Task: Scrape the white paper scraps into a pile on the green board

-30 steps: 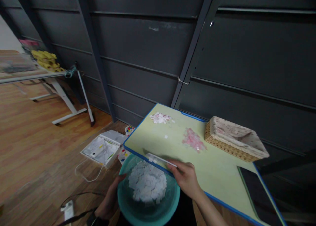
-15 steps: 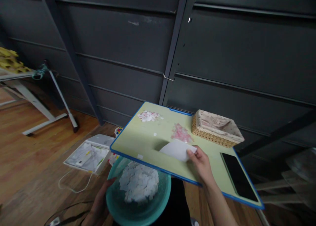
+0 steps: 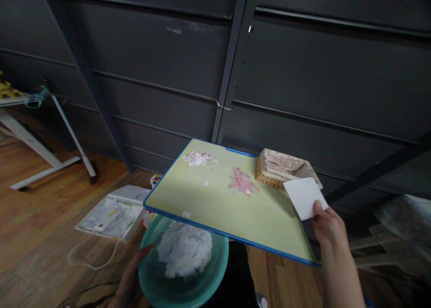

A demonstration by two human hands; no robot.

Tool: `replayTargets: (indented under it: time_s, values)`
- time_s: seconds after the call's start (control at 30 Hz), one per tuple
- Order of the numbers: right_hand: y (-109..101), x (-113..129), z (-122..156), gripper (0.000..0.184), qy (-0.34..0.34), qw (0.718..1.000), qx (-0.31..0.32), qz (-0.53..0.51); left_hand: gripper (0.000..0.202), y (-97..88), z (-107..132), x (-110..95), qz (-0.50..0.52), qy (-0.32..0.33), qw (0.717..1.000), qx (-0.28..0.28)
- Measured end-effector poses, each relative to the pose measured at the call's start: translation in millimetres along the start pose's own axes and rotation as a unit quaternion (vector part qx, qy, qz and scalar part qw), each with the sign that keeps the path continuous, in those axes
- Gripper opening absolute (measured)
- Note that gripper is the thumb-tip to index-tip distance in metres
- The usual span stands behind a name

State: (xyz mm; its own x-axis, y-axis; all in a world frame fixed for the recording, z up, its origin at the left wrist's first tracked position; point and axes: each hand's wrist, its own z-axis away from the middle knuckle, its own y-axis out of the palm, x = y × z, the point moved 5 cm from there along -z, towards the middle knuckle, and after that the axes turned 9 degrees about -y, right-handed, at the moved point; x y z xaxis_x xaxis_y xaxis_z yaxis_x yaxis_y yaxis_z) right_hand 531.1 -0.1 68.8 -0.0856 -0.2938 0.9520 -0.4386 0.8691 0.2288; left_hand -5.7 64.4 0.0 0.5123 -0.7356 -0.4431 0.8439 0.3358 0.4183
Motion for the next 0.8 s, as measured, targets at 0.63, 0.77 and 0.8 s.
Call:
replayTargets:
  time_s: [0.63, 0.77, 0.8]
  values:
    - [221.7, 7.4, 175.0, 0.033, -0.313, 0.831, 0.377, 0.264, 0.011, -16.5, -1.1, -0.7, -0.002, 0.024, 0.999, 0.026]
    - [216.4, 10.4, 194.2, 0.028, -0.334, 0.808, 0.428, 0.229, 0.012, -11.9, 5.2, -3.5, 0.004, 0.034, 0.999, 0.042]
    - [213.2, 11.7, 200.6, 0.026, -0.339, 0.802, 0.445, 0.21, 0.014, -11.5, 5.7, -3.1, 0.002, 0.028, 0.999, 0.042]
